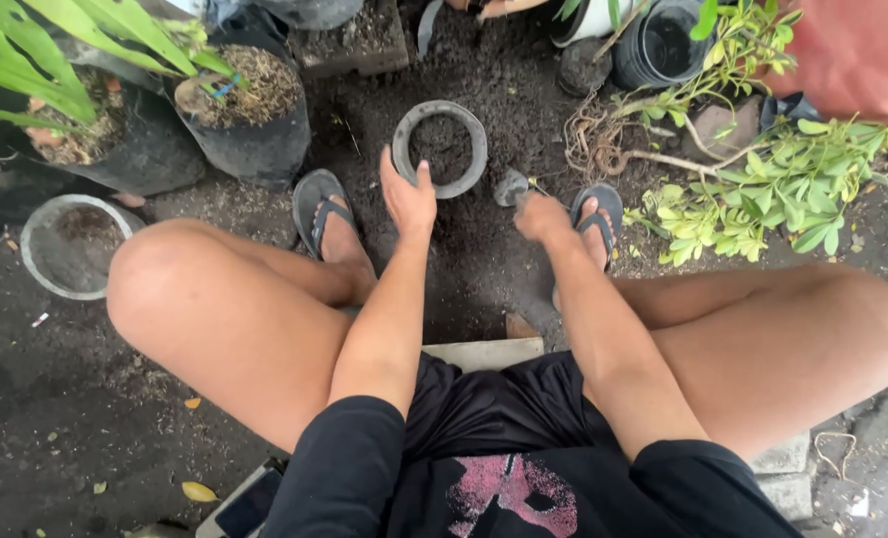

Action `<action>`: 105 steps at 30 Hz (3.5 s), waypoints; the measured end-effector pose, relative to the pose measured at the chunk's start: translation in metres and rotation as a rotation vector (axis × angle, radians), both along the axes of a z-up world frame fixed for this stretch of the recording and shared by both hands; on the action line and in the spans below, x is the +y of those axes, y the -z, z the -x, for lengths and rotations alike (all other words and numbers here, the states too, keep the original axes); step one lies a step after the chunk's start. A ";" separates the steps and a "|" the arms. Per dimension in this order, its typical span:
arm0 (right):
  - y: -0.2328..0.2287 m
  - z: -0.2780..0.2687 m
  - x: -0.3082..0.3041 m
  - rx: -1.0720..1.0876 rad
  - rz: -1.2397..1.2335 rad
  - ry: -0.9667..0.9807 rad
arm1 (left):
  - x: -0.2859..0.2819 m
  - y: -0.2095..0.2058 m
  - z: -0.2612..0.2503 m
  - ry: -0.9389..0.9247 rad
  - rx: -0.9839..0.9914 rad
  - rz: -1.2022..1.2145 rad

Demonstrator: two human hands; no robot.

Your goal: A person is planting a small green plant into a black plastic pot using a hand trowel to move soil.

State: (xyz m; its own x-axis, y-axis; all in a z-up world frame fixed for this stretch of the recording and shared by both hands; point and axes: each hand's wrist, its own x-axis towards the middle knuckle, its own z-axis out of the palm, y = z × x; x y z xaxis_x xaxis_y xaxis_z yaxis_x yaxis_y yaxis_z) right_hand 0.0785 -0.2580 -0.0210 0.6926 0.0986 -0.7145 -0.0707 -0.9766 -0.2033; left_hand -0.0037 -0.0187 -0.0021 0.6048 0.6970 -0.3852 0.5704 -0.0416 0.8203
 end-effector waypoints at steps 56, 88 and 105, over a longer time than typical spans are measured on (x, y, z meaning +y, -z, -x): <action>-0.398 -0.045 0.080 -0.837 -0.836 -0.365 | -0.003 -0.038 -0.021 -0.093 -0.037 0.342; -0.156 -0.055 0.100 -0.496 -0.692 -0.413 | -0.004 0.053 -0.021 -0.071 -0.146 0.130; -0.266 -0.067 0.065 0.136 0.106 -0.268 | 0.033 -0.179 -0.067 0.430 -0.639 -0.367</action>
State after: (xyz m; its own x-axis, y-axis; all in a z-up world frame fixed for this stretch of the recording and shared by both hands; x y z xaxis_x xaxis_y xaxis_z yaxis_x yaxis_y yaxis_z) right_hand 0.1455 -0.1932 0.2448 0.5498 0.1847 -0.8146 0.1723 -0.9794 -0.1057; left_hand 0.0634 0.0142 0.1772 0.8698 0.3708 0.3255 -0.1236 -0.4750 0.8713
